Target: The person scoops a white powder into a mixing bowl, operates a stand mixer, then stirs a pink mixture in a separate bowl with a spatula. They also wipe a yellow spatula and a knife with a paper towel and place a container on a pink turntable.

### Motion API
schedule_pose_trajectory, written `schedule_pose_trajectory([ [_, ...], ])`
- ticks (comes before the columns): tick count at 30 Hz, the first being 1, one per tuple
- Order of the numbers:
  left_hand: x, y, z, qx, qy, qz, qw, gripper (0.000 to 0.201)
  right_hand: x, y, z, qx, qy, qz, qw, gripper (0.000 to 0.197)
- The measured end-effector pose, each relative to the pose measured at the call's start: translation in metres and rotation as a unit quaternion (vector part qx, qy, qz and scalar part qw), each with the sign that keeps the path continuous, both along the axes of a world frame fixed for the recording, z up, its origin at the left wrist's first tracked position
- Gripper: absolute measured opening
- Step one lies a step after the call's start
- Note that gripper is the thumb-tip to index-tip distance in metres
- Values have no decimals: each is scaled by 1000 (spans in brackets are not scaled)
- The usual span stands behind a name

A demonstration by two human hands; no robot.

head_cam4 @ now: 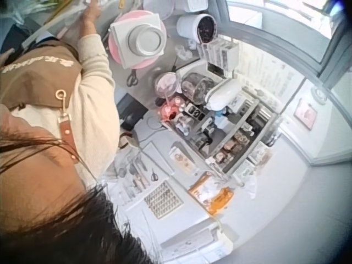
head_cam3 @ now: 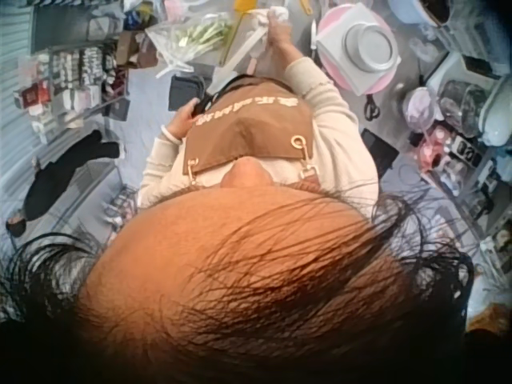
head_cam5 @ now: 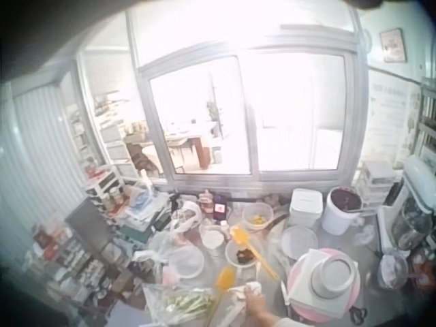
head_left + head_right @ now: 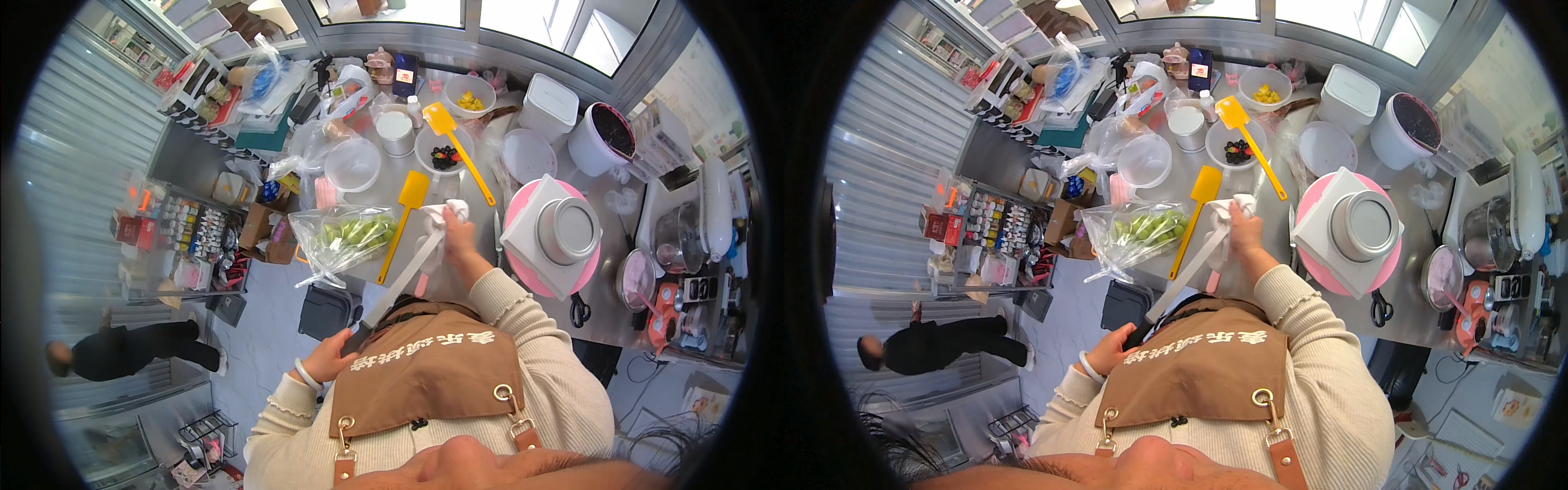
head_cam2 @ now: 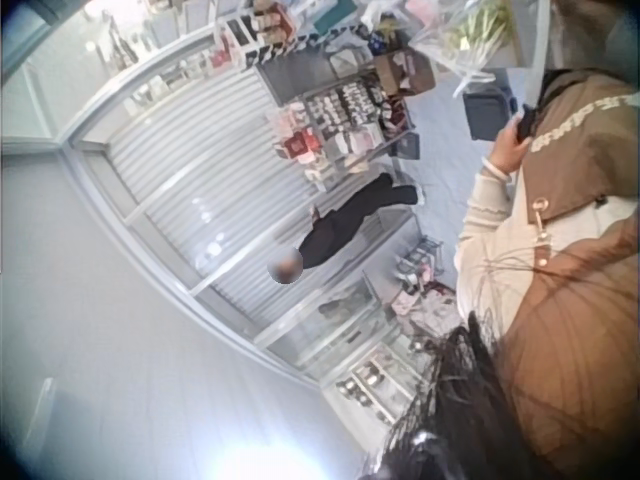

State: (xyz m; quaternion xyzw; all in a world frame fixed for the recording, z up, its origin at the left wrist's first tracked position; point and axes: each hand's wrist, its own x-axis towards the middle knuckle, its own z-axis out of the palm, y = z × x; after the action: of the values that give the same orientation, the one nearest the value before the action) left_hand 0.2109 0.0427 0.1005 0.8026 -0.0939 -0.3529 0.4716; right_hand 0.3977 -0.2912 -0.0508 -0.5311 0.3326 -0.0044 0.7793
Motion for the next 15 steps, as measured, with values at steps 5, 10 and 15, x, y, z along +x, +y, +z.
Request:
schedule_pose_trajectory([
  [5,-23,10,-29,-62,45,70,995,24,-23,-23,32,-51,-38,-140,988,40],
  [10,-23,-3,-68,31,-51,74,995,24,-67,-34,73,-117,-148,-94,977,37],
  [15,-52,-14,-119,11,-163,158,974,32,-81,-64,117,-90,-171,-99,976,34],
])
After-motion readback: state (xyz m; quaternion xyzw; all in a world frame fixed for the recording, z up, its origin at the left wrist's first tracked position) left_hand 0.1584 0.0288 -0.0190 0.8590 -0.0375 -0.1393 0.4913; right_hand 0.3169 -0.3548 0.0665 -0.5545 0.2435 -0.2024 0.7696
